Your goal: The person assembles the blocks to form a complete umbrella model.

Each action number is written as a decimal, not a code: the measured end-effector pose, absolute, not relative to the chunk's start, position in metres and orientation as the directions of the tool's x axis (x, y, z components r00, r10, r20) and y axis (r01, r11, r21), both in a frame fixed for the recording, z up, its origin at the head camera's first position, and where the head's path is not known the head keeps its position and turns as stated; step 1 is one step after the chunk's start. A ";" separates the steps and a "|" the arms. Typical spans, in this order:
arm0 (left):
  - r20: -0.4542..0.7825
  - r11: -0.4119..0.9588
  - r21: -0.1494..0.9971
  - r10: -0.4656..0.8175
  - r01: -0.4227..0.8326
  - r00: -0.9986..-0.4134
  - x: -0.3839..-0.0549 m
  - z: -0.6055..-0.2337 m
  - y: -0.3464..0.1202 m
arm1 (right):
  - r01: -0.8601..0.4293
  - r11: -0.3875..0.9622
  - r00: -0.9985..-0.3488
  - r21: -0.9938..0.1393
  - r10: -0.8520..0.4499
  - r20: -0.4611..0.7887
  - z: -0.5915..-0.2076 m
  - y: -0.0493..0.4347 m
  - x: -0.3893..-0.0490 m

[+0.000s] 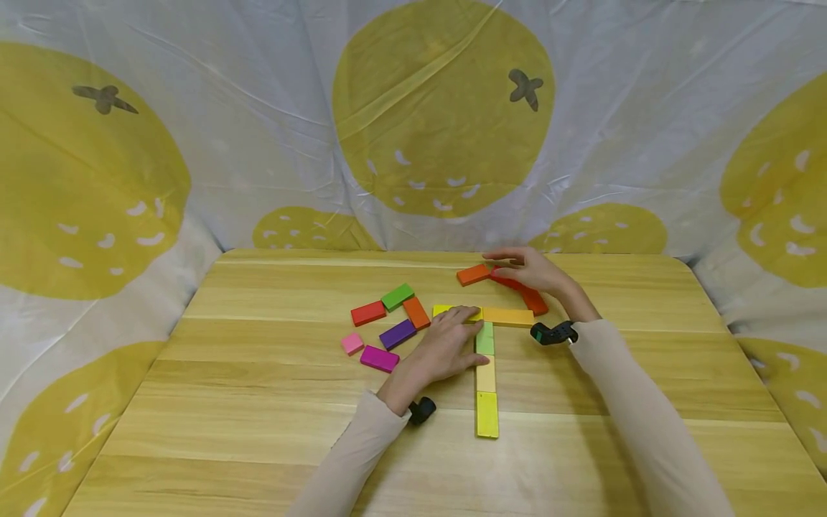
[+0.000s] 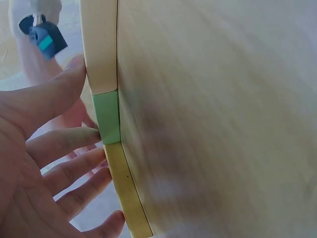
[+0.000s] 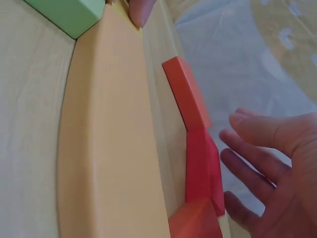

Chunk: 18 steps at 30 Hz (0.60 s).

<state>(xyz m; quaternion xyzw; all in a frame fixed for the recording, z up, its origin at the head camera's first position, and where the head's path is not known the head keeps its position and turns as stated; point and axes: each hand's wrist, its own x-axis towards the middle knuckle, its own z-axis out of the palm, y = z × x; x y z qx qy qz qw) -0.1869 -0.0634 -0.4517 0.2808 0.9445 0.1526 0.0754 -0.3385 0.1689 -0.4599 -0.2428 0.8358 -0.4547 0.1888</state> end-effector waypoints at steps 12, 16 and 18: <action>-0.055 0.789 0.357 0.552 0.499 -0.832 -0.188 -0.453 -0.063 | -0.147 0.468 -0.869 -0.871 -0.482 -0.112 -0.464 0.214 -0.296; -0.049 0.790 0.352 0.551 0.501 -0.833 -0.188 -0.453 -0.063 | -0.114 0.473 -0.888 -0.874 -0.443 -0.124 -0.469 0.222 -0.278; -0.041 0.789 0.348 0.553 0.507 -0.832 -0.188 -0.453 -0.063 | -0.106 0.459 -0.890 -0.882 -0.439 -0.121 -0.471 0.224 -0.269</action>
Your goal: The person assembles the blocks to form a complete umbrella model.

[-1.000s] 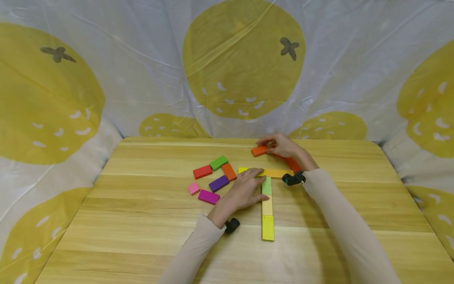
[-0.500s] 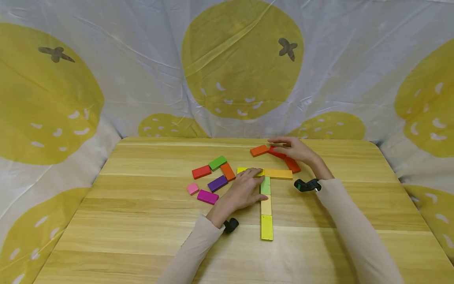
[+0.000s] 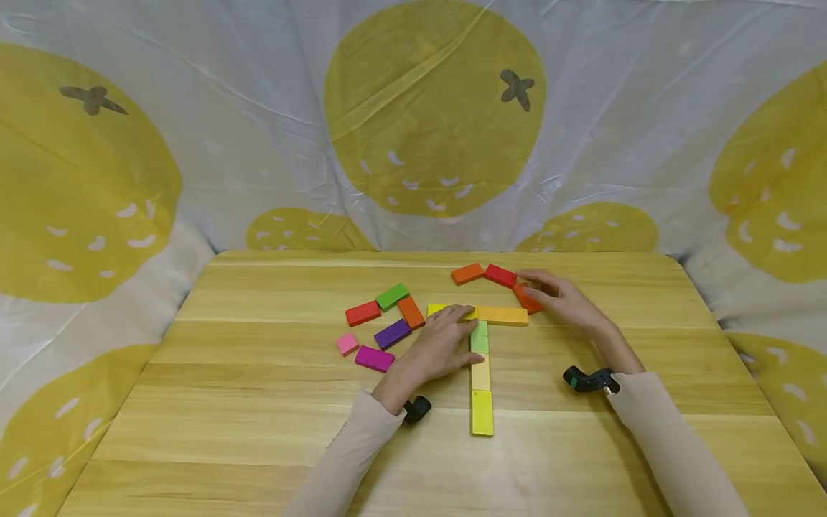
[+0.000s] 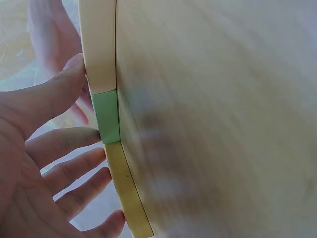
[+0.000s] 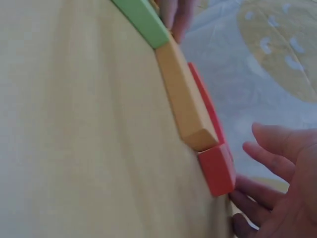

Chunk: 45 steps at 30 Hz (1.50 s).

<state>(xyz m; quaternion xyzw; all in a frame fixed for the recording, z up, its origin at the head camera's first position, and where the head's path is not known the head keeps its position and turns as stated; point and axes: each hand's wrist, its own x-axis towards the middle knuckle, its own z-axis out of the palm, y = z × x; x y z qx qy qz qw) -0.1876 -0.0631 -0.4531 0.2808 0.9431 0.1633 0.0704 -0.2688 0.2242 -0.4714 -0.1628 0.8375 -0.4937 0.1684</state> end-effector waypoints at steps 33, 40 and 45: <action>0.010 0.759 0.389 0.563 0.522 -0.826 -0.191 -0.449 -0.064 | -0.213 0.552 -0.958 -0.806 -0.280 0.061 -0.502 0.227 -0.224; 0.121 0.743 0.491 0.458 0.454 -0.881 -0.205 -0.434 -0.097 | -0.232 0.545 -0.955 -0.805 -0.286 0.082 -0.500 0.225 -0.224; 0.174 0.768 0.520 0.333 0.374 -0.927 -0.215 -0.428 -0.135 | -0.246 0.537 -0.952 -0.807 -0.290 0.098 -0.501 0.224 -0.225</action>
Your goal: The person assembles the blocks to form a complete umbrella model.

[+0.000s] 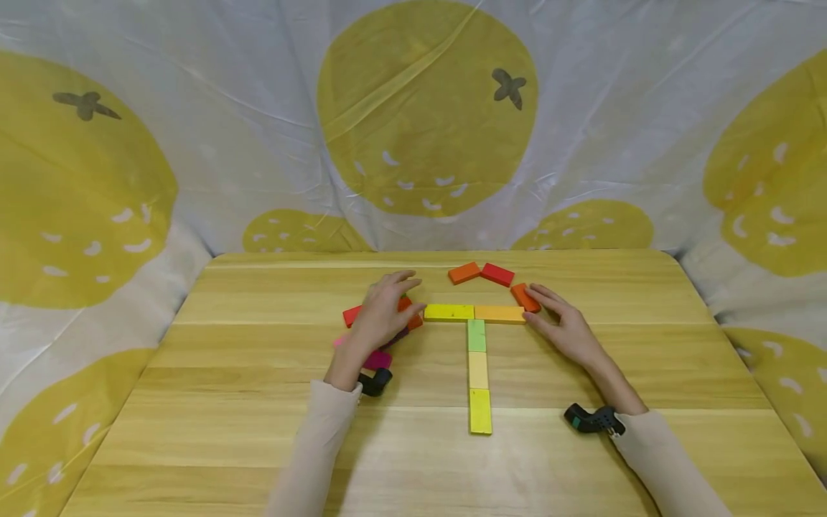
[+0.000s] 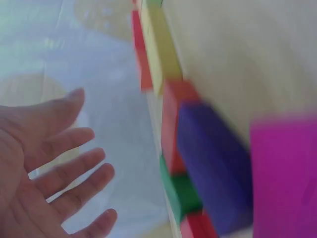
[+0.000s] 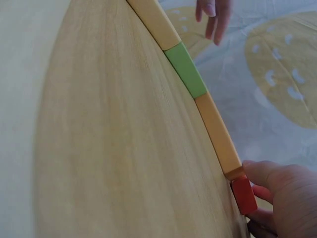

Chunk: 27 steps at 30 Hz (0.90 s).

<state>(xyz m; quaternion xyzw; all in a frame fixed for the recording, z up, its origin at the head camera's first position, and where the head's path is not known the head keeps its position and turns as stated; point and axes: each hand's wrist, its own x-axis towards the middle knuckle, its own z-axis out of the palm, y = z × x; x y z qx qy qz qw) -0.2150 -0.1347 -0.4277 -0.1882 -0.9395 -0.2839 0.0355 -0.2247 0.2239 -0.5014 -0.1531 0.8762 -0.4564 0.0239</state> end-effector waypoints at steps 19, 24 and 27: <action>0.017 0.825 0.531 0.215 0.191 -0.976 -0.229 -0.451 -0.180 | -0.240 0.543 -0.956 -0.805 -0.276 0.099 -0.503 0.224 -0.225; 0.035 0.827 0.530 0.202 0.190 -0.979 -0.228 -0.451 -0.180 | -0.244 0.542 -0.955 -0.804 -0.277 0.102 -0.500 0.223 -0.224; 0.051 0.818 0.541 0.199 0.195 -0.979 -0.229 -0.451 -0.180 | -0.240 0.540 -0.956 -0.807 -0.278 0.099 -0.500 0.223 -0.224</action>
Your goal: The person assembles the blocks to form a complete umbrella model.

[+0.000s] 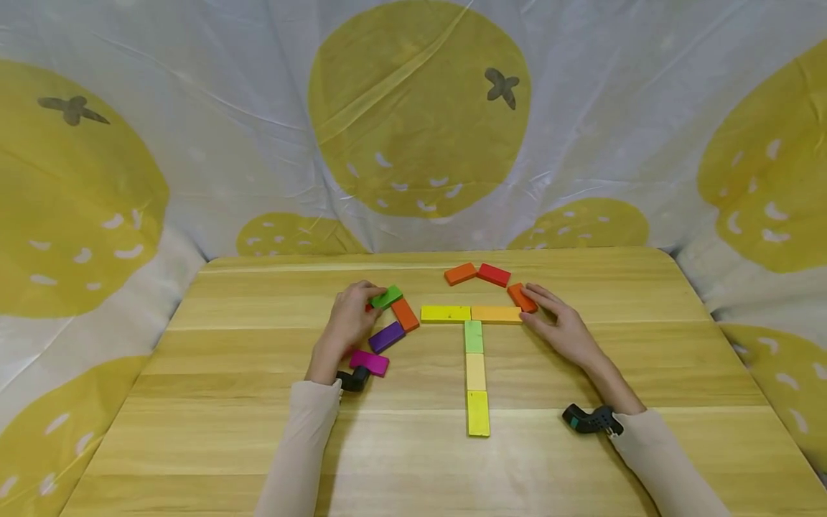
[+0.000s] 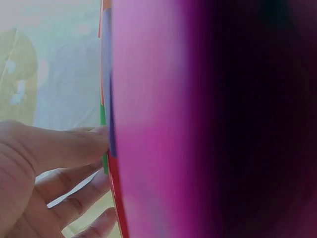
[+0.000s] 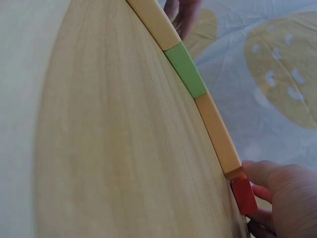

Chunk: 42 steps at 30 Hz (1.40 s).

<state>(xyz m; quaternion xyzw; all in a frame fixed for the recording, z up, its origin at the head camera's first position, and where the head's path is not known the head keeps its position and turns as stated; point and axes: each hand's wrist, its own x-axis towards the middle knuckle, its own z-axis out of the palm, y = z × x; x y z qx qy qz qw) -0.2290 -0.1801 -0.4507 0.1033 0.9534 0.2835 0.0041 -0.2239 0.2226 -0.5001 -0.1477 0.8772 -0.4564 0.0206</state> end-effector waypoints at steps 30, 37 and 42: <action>0.051 0.716 0.643 0.316 0.273 -0.947 -0.259 -0.423 -0.121 | -0.241 0.551 -0.956 -0.799 -0.278 0.097 -0.503 0.223 -0.227; 0.005 0.699 0.673 0.324 0.243 -0.946 -0.288 -0.430 -0.097 | -0.235 0.549 -0.957 -0.802 -0.275 0.092 -0.504 0.224 -0.227; -0.048 0.679 0.707 0.327 0.200 -0.944 -0.302 -0.436 -0.083 | -0.240 0.554 -0.958 -0.797 -0.270 0.101 -0.506 0.223 -0.226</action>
